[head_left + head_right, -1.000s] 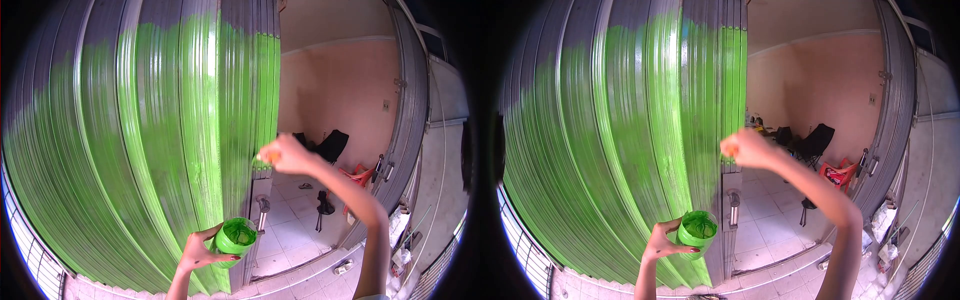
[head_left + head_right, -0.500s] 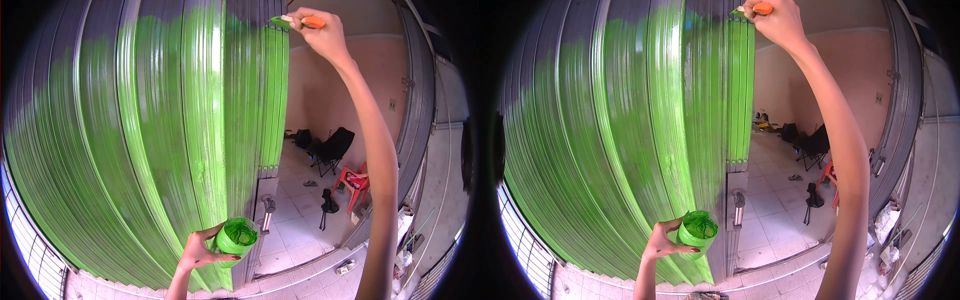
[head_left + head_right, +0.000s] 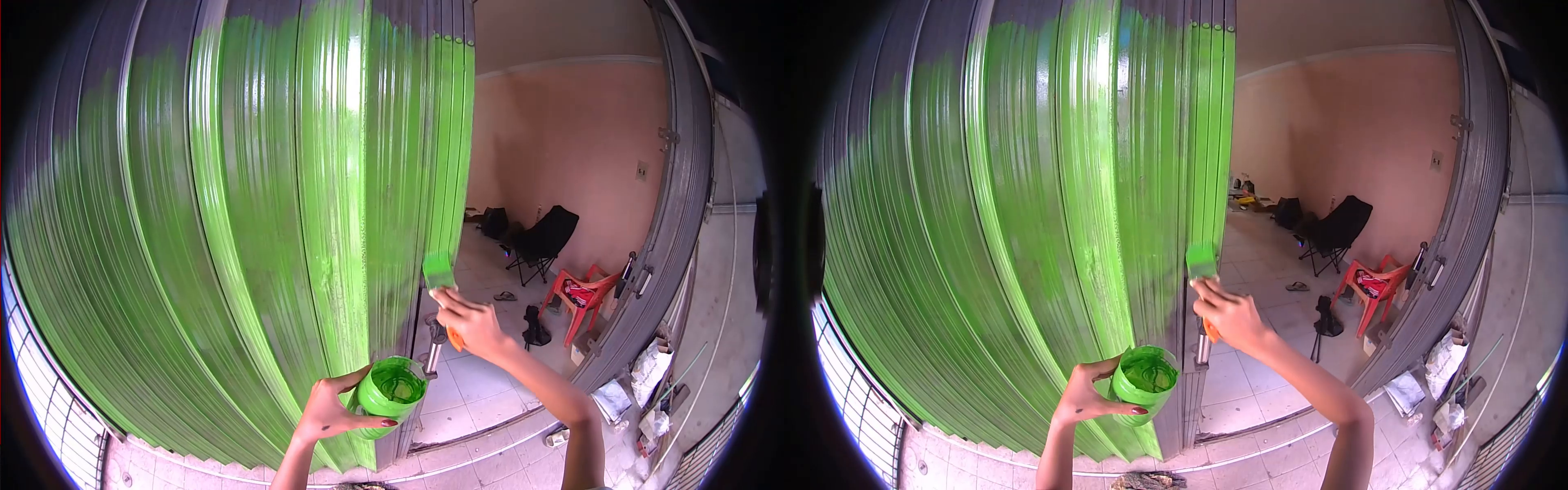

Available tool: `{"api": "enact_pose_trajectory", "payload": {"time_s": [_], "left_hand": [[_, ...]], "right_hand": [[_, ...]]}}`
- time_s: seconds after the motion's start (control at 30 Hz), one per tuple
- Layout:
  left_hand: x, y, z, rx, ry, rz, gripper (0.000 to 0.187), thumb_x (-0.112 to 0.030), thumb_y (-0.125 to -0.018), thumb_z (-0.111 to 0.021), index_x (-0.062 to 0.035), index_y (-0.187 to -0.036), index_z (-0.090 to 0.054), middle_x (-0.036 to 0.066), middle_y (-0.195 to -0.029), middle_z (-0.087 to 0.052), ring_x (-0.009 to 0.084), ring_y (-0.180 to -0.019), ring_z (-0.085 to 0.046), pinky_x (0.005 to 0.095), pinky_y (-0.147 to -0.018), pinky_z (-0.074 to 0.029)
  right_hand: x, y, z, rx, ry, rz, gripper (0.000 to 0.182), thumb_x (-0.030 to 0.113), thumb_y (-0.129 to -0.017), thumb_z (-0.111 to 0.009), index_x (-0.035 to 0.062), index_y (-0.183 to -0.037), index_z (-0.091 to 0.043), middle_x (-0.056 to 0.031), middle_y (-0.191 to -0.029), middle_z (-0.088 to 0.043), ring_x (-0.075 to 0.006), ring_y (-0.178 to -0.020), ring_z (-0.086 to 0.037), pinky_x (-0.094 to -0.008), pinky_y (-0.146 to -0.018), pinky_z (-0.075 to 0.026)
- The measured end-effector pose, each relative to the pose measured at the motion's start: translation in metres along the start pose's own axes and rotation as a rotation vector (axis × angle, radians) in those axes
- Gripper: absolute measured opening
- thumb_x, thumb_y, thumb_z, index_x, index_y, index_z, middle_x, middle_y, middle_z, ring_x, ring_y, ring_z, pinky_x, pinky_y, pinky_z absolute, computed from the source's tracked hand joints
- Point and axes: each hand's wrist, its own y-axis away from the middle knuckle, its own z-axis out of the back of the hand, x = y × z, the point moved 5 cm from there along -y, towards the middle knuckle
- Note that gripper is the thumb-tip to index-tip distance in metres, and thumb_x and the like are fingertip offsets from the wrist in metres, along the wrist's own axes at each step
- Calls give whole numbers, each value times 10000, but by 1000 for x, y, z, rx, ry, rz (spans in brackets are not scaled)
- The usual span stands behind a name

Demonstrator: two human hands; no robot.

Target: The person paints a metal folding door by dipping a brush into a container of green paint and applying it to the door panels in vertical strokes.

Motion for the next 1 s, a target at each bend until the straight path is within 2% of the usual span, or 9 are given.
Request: {"api": "enact_pose_trajectory", "payload": {"time_s": [0.07,0.1,0.2,0.23,0.47,0.6,0.7,0.83,1.0], "left_hand": [[3,2,0,-14,15,1,949,-418,-522,-928,29,-1281,-575,168,-1137,-684,224,-1107,-643,328,-995,-455],[2,3,2,-19,9,5,948,-418,-522,-928,27,-1281,-575,167,-1136,-685,224,-1106,-644,329,-995,-455],[-1,6,5,-20,-1,16,948,-417,-521,-929,24,-1282,-576,164,-1133,-687,225,-1102,-646,332,-995,-455],[-2,6,6,-17,-7,11,947,-417,-521,-929,24,-1282,-577,162,-1132,-688,225,-1102,-646,333,-995,-455],[-6,8,3,-8,9,23,956,-415,-515,-932,23,-1286,-574,157,-1128,-690,223,-1106,-644,337,-997,-453],[-4,8,6,-9,-11,11,951,-400,-516,-934,27,-1285,-573,161,-1128,-689,221,-1105,-643,338,-998,-452],[-8,13,6,-11,1,20,945,-391,-518,-935,30,-1283,-573,161,-1127,-690,223,-1107,-642,336,-997,-452],[-8,16,10,-19,6,12,947,-386,-516,-937,29,-1285,-572,162,-1127,-690,227,-1114,-639,334,-998,-450],[-14,15,9,0,-3,16,952,-384,-512,-937,27,-1288,-571,163,-1127,-689,228,-1119,-637,336,-1002,-447]], "right_hand": [[10,1,21,3,-79,-16,186,20,-693,-674,109,-783,-537,-78,-1264,-620,-221,-942,-699,-321,-538,-569],[12,0,36,-3,-198,-122,175,-16,-679,-636,115,-761,-554,-47,-1174,-675,-218,-736,-702,-303,-502,-524],[4,1,48,27,-451,-222,173,-76,-640,-609,68,-722,-562,-117,-1064,-710,-223,-717,-696,-304,-606,-544],[1,-2,50,-9,-420,-226,153,-46,-642,-573,96,-694,-549,-68,-1024,-721,-224,-645,-678,-296,-494,-471],[-48,-23,31,149,-375,-252,147,-48,-645,-569,90,-690,-548,-93,-939,-724,-290,-688,-674,-354,-538,-484],[-49,-39,44,52,-401,-250,155,-43,-635,-577,103,-676,-547,-80,-667,-641,-320,-553,-580,-379,-498,-412],[-33,-48,36,242,-380,-258,142,-79,-631,-582,44,-701,-590,-128,-856,-720,-281,-638,-670,-303,-562,-506],[-49,-47,44,257,-244,-308,138,-62,-640,-590,53,-713,-611,-130,-845,-721,-282,-684,-694,-312,-592,-522],[-39,-46,34,174,-388,-267,148,-59,-650,-574,78,-696,-605,-110,-745,-682,-293,-629,-655,-342,-556,-484]]}}
